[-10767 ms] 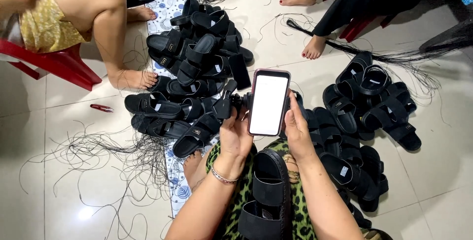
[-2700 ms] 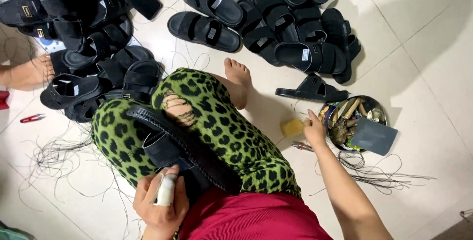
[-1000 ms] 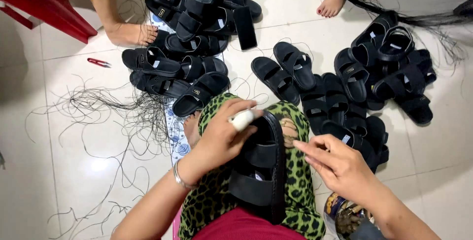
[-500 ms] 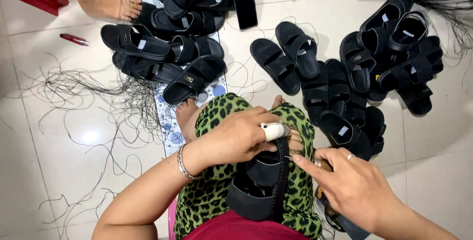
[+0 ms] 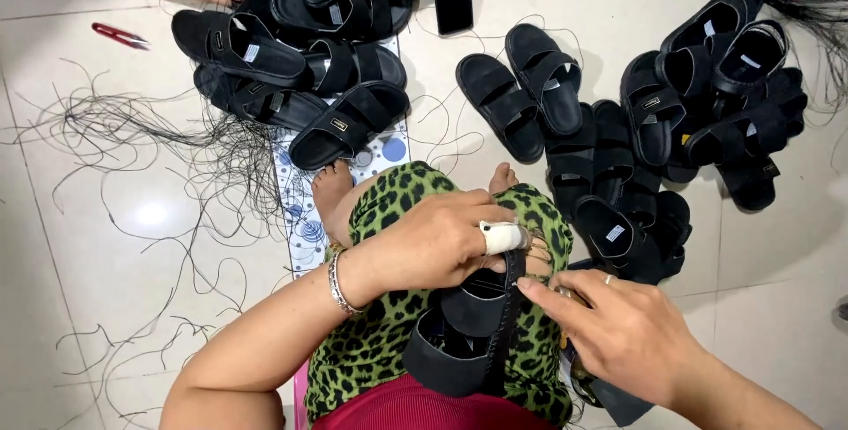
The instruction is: A person is manually stitching the straps of black sandals while sitting on the floor in a workshop environment.
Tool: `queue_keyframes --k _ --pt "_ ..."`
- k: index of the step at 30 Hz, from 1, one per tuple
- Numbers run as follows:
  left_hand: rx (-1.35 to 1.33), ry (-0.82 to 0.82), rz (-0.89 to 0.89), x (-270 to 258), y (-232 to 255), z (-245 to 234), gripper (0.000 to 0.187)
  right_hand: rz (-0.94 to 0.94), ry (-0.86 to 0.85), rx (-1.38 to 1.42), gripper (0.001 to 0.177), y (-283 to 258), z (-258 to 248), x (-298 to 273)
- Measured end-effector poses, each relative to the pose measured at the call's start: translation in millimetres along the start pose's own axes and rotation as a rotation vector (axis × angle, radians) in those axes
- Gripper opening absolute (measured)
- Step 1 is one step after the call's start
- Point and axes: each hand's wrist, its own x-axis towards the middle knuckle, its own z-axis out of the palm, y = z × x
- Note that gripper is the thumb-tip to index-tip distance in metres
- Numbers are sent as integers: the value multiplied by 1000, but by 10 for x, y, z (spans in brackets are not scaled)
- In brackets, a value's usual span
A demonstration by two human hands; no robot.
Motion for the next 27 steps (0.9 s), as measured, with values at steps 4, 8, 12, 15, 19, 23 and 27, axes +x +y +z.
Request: queue_keyframes --k 4,8,12,15,19,23,27 --pt "-2 4 -9 12 -33 27 22 -51 35 -27 33 -44 43 136" --pt "-62 37 -142 -44 65 31 43 -48 92 97 14 -45 62 220" --pt "-16 168 -286 -331 399 67 42 10 44 95 29 9 137 74" --pt "-112 116 -409 -448 570 -42 35 -9 76 -69 22 -134 72 128" --pt "13 53 -312 -421 529 -163 20 -50 152 -110 21 -167 41 212" --pt "118 -82 -291 -385 441 -156 12 -2 96 106 26 -3 130 202" --pt "139 17 -199 -314 505 -269 8 247 -93 252 19 188 188 184"
